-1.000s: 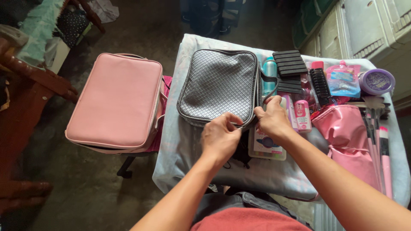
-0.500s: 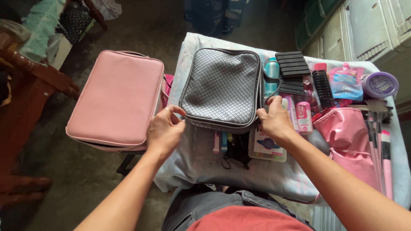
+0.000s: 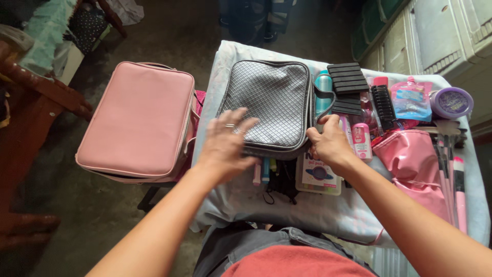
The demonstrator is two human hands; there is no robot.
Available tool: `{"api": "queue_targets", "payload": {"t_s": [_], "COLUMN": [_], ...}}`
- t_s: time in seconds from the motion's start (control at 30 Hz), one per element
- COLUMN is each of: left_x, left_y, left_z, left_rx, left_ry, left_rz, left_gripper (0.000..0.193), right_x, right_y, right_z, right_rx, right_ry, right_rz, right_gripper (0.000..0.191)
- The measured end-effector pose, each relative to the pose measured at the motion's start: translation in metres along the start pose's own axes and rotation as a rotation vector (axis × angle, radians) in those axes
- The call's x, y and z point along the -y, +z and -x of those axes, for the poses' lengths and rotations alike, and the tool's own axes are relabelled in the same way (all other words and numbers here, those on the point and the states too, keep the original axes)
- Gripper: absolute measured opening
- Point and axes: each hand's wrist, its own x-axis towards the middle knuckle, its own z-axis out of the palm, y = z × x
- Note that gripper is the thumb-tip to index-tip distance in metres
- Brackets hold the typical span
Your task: The person arranges pens and a pencil case on a table, then opens a pink zippered bag and places bottles, pouches and small containers inside it, organizing items into its compartments.
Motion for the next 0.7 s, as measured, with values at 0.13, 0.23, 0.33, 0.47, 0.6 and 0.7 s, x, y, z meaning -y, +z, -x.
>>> {"api": "queue_targets", "payload": {"t_s": [0.13,0.23,0.33,0.47,0.6,0.7], "left_x": [-0.031,-0.034,-0.028,-0.014,0.009,0.032], "left_y": [0.015,0.016,0.011,0.0,-0.008,-0.005], "left_z": [-0.025,-0.03,-0.026,-0.023,-0.03,-0.022], "left_rx": [0.132,0.169,-0.004,-0.269,-0.492,-0.844], "left_ry": [0.021,0.021,0.078,-0.125,-0.648,-0.696], "left_rz": [-0.046,-0.011,0.129,0.472,0.435,0.605], "left_gripper": [0.09,0.066,0.052,0.037,0.043,0.04], "right_x": [-0.005,-0.009,-0.014,-0.022,-0.034,-0.041], "right_y": [-0.002,-0.005,-0.008,-0.005,-0.01,-0.016], "right_z": [-0.001,-0.004,-0.007,-0.01,-0.01,-0.011], "right_rx": [0.017,0.003,0.041,0.011,-0.033,-0.035], "right_ry": [-0.009,-0.015,-0.014,-0.044,-0.063,-0.108], "right_rz": [-0.074,-0.046,-0.08,-0.075,-0.085,-0.114], "right_gripper": [0.049,0.049,0.049,0.048,0.049,0.047]}}
